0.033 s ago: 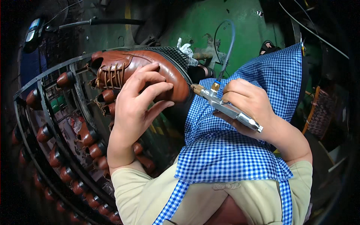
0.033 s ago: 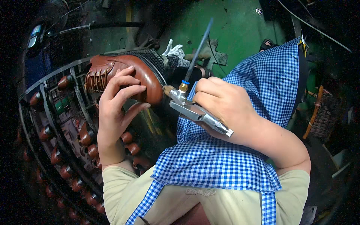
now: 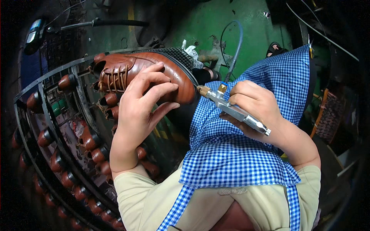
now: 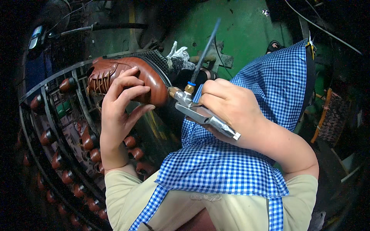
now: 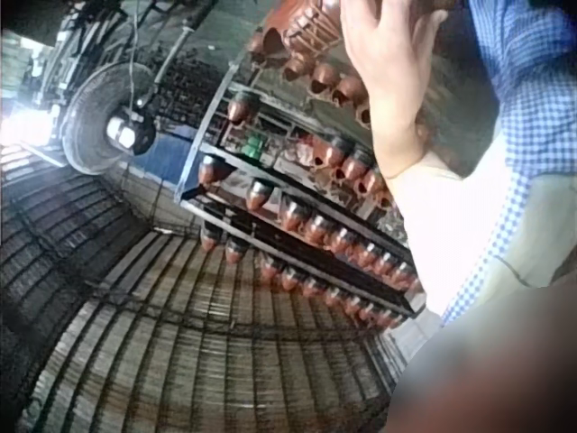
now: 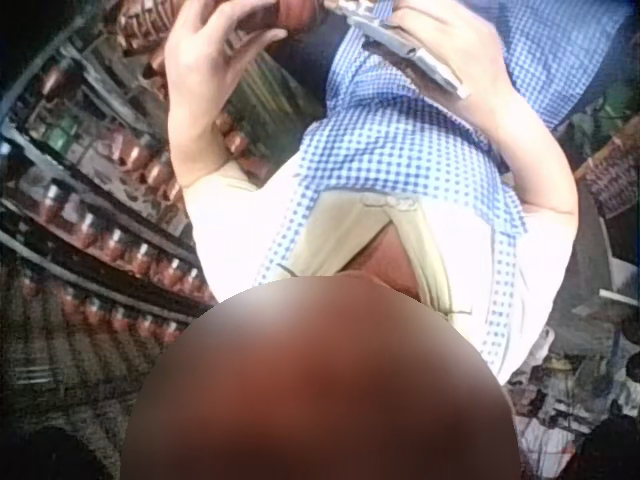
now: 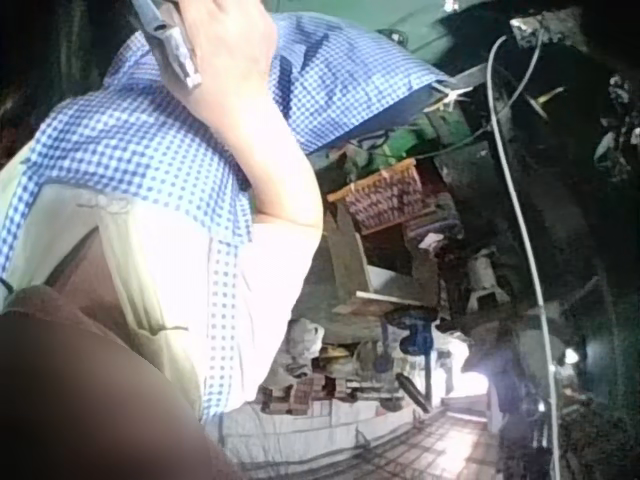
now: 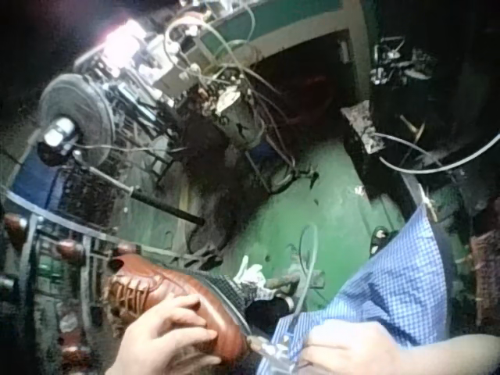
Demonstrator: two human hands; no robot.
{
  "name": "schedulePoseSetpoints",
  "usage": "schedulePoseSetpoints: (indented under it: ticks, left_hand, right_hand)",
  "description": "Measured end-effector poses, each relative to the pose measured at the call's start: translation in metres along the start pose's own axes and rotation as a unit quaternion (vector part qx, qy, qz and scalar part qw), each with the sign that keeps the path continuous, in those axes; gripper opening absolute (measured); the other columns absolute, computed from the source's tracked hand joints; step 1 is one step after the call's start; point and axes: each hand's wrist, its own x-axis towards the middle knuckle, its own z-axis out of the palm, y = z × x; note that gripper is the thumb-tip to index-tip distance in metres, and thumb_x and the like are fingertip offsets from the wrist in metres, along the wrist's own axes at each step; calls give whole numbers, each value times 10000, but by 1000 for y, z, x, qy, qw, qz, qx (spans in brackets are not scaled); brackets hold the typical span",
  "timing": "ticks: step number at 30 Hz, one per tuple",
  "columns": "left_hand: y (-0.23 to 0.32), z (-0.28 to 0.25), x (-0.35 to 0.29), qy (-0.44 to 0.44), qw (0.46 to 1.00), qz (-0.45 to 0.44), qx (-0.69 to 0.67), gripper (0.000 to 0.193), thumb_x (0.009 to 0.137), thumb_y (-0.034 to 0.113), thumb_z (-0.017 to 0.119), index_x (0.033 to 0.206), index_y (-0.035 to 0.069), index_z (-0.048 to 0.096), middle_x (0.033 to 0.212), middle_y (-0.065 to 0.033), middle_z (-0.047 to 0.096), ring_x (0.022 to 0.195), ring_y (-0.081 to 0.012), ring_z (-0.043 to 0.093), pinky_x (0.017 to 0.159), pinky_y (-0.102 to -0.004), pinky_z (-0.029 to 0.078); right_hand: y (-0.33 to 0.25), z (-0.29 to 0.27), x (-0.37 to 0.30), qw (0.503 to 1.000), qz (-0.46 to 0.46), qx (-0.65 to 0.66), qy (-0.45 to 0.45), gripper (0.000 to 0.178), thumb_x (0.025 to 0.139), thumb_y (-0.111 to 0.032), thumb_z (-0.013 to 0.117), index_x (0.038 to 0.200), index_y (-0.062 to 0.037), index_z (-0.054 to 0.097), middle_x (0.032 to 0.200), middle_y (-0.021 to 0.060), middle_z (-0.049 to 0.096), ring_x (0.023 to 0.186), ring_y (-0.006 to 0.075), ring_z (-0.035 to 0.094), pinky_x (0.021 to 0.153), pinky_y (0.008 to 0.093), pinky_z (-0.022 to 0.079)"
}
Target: Applying adhesive or finish to the edges of brown leather shoes using a spray gun.
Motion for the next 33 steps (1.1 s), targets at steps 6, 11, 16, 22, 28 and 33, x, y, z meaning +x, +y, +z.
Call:
schedulePoseSetpoints:
  ticks: [6,11,16,22,28,33]
  left_hand:
    - [-1,3,14,7,999,-37,-23,445,714,82,851,1110,48,649,1136,-134,617,1237,-383,586,1010,-465,484]
    - [-1,4,29,34,996,-79,24,418,782,155,828,1128,40,622,1180,-169,604,1137,-362,618,944,-420,501]
    - [-11,3,51,59,994,-54,76,356,850,224,762,1079,31,569,1043,-157,550,962,-369,588,797,-446,509]
    - [-28,0,74,59,980,-61,180,339,894,259,722,1058,20,547,1025,-160,558,948,-364,604,804,-438,515]
    - [-46,-12,93,5,960,-139,244,395,948,362,639,1079,6,534,1046,-203,598,967,-380,657,822,-454,553]
    - [-68,-22,102,-30,948,-186,255,458,974,429,587,1085,-12,536,1052,-225,629,1002,-404,660,853,-469,549]
  right_hand:
    - [3,-9,7,999,-2,-18,30,235,746,-108,814,844,-34,613,850,106,609,721,263,609,604,348,501]
    - [10,-4,18,996,-2,-37,85,226,739,-135,828,815,-45,634,791,84,588,673,245,596,558,334,492]
    - [22,2,36,992,7,-43,121,200,763,-109,807,841,-40,635,809,99,597,694,269,603,588,352,501]
    - [43,13,67,986,9,-37,160,182,834,-142,775,822,-33,630,787,108,575,694,288,595,597,372,485]
    - [57,30,98,983,7,-20,184,182,867,-181,754,829,-43,642,796,111,587,695,304,601,602,386,492]
    - [63,47,114,981,10,-10,192,211,879,-200,745,802,-41,629,794,113,583,697,315,602,610,403,494]
